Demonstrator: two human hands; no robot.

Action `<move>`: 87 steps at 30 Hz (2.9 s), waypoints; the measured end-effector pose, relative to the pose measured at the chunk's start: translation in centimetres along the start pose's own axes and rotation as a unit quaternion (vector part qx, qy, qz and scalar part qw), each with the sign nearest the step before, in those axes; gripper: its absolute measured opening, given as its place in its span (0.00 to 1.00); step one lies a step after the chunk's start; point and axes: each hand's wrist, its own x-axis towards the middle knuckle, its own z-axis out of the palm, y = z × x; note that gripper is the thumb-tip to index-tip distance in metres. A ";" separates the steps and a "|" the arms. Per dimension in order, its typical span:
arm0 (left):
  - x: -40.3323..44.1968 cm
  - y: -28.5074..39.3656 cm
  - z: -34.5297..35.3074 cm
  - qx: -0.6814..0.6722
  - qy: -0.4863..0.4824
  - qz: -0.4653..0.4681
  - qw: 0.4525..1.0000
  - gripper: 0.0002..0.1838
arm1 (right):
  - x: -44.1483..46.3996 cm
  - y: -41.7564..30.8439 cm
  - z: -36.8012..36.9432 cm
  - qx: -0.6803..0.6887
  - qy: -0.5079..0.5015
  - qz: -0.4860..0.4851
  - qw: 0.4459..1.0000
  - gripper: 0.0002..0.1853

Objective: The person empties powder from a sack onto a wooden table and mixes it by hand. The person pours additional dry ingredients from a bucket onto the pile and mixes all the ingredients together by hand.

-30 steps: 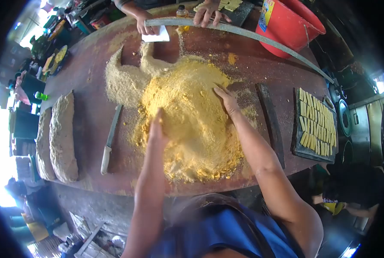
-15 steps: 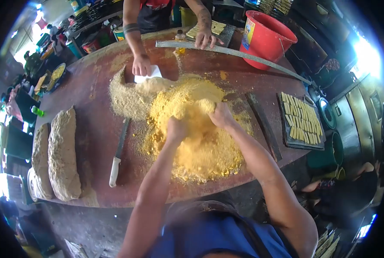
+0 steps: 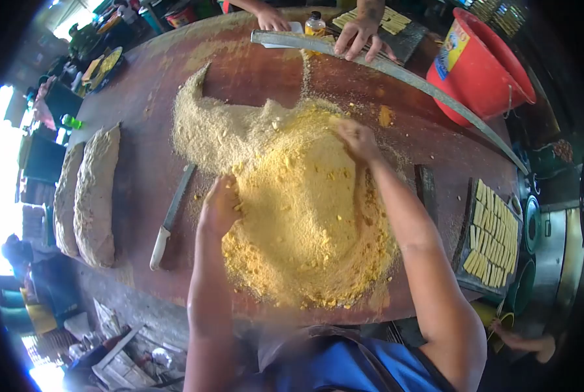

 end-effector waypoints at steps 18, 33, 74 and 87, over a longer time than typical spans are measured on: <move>-3.1 -1.8 12.6 0.224 -0.086 0.077 0.968 0.17 | -5.9 -14.5 1.3 0.000 -0.003 -0.058 0.998 0.18; -6.2 -2.6 0.6 0.544 0.091 0.137 0.823 0.38 | -21.9 -3.3 -4.9 -0.148 0.118 0.124 0.974 0.23; -12.6 -7.4 1.0 0.096 -0.028 -0.128 0.987 0.38 | -27.1 -9.6 5.8 0.034 0.256 0.204 0.944 0.43; -9.7 -7.9 14.2 0.195 -0.094 0.058 0.975 0.18 | -14.2 -15.7 1.2 0.003 0.026 -0.027 0.999 0.29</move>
